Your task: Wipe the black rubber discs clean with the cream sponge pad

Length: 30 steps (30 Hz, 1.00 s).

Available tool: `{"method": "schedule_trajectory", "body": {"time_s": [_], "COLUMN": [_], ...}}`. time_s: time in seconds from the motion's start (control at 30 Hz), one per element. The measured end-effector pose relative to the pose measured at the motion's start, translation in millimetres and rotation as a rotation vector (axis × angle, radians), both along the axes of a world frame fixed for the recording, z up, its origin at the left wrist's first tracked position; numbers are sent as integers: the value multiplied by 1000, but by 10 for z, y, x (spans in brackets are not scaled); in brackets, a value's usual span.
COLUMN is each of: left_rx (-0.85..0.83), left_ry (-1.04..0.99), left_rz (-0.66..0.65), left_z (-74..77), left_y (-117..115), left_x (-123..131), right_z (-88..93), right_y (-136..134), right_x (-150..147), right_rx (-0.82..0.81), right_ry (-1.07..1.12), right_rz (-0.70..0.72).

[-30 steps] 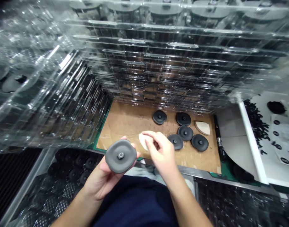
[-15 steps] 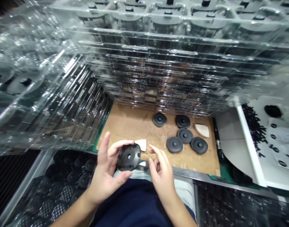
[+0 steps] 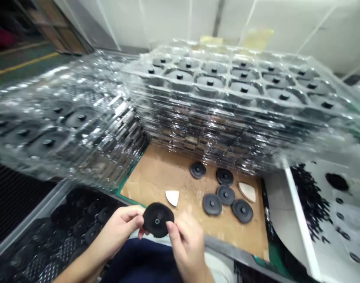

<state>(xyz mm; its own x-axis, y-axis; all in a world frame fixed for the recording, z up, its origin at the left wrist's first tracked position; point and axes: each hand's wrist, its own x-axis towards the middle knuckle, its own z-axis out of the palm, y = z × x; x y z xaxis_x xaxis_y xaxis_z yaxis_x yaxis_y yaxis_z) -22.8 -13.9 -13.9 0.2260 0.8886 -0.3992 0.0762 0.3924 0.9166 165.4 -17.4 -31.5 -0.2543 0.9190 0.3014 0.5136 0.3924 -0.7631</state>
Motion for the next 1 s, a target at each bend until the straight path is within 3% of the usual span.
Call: {"method": "schedule_trajectory", "body": {"time_s": [0.13, 0.27, 0.4, 0.5, 0.73, 0.87, 1.0], "left_rx": [-61, -166, -234, -260, -154, -68, 0], "left_ry": [204, 581, 888, 1060, 1236, 1282, 1333], "left_rz": [51, 217, 413, 541, 749, 863, 964], "left_z": [-296, -650, -931, -1189, -1781, -1971, -2066], "left_y": [-268, -857, -1548, -1863, -2033, -2031, -2090], "left_x": [-330, -1059, -1755, -2069, -2453, -2580, -2526], "right_z": [-426, -771, -915, -917, -870, -848, -857], "right_y": [-122, -70, -6, -12, -37, -50, -66], "right_x": [-97, 6, 78, 69, -3, -33, -59], "right_rx": [-149, -273, -388, -454, -532, -516, -476], "right_ry": [-52, -172, -301, -382, -498, -573, -632], "right_rz": [187, 333, 338, 267, 155, 99, 80]}}
